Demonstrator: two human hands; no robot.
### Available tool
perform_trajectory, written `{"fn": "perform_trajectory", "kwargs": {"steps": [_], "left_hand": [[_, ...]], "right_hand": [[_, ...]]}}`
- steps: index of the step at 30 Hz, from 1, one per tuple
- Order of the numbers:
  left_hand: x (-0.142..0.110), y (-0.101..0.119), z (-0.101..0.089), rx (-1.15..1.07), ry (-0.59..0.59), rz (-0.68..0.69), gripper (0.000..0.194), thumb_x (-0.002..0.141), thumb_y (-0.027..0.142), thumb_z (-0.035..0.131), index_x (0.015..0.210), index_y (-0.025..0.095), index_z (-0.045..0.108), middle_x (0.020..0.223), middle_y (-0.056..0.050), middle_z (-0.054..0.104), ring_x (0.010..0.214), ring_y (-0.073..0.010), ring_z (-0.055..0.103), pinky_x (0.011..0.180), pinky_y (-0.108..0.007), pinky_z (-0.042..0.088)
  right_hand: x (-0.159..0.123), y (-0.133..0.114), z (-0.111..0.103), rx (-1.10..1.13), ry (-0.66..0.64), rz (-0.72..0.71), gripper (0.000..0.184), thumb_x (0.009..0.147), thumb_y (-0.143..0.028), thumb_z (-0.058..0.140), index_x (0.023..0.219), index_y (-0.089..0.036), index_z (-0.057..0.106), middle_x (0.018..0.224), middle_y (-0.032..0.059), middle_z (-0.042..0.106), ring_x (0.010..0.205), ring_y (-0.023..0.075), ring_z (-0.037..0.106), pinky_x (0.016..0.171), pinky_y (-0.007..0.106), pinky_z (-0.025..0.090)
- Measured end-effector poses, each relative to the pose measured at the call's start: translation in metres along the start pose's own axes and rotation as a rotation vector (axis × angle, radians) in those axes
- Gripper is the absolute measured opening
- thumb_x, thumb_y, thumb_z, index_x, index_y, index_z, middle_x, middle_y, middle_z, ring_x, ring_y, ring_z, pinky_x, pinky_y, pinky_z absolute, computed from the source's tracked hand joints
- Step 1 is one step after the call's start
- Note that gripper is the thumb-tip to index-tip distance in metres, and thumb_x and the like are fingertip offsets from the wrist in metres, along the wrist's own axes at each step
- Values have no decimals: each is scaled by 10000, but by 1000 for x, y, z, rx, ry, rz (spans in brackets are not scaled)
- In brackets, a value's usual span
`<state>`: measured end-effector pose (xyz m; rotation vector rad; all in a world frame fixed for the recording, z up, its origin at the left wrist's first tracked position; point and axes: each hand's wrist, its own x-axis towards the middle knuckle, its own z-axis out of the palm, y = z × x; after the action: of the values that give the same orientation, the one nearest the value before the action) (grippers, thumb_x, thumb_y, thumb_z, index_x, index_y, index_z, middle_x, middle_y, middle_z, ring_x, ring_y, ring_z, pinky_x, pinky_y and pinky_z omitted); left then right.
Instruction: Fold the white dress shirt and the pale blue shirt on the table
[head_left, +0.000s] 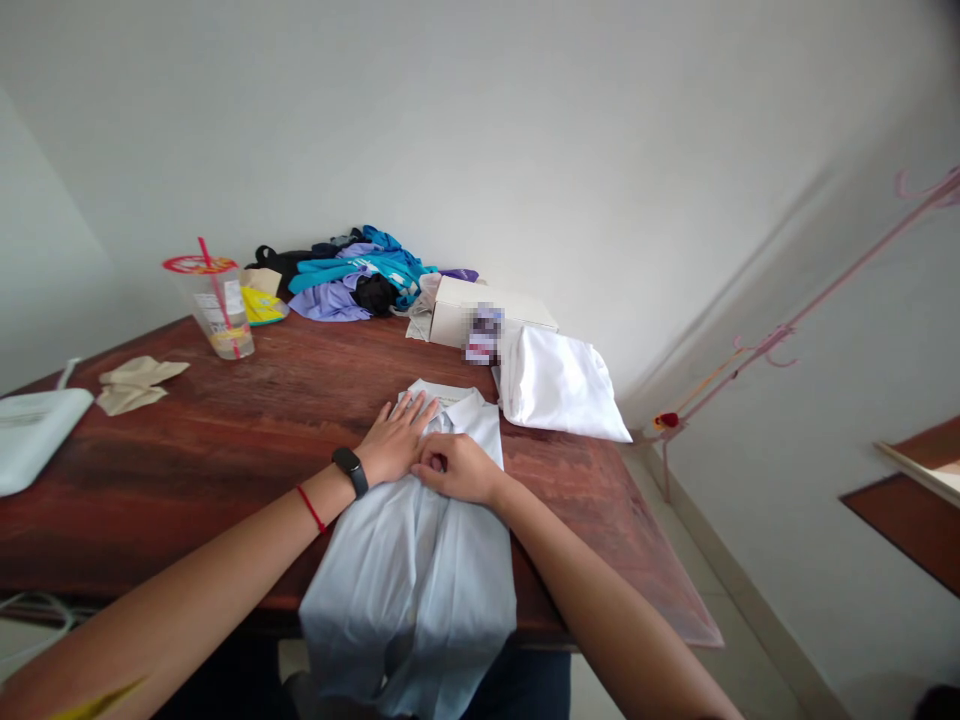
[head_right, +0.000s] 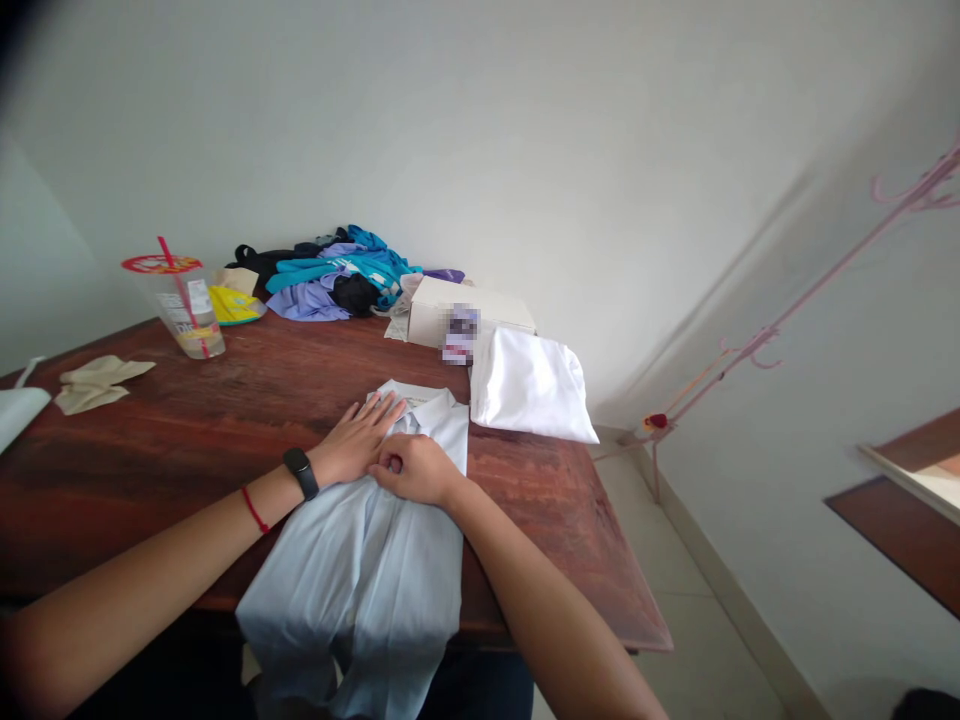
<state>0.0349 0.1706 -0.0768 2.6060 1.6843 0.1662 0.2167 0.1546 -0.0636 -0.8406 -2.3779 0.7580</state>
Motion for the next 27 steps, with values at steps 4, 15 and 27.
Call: {"fn": "perform_trajectory", "kwargs": {"steps": [4, 15, 27], "left_hand": [[-28, 0, 3, -38, 42, -77, 668, 1067, 458, 319, 1643, 125, 266, 1713, -187, 137, 1579, -393, 127, 1226, -584, 259], [-143, 33, -7, -42, 51, 225, 730, 1008, 619, 448, 1642, 410, 154, 1702, -38, 217, 1566, -378, 214, 1210, -673, 255], [41, 8, -38, -159, 185, 246, 339, 1049, 264, 404, 1254, 184, 662, 1333, -103, 683, 1299, -239, 594, 1130, -393, 439]], "right_hand": [[1, 4, -7, 60, 168, 49, 349, 1024, -314, 489, 726, -185, 619, 696, -14, 609, 652, 127, 515, 648, 250, 372], [8, 28, -6, 167, 480, 315, 388, 959, -370, 523, 620, -192, 582, 585, -20, 547, 615, 138, 495, 604, 259, 333], [14, 43, -3, 500, 597, 417, 645, 940, -710, 391, 547, -221, 542, 417, -34, 448, 382, 116, 403, 446, 244, 346]]}}
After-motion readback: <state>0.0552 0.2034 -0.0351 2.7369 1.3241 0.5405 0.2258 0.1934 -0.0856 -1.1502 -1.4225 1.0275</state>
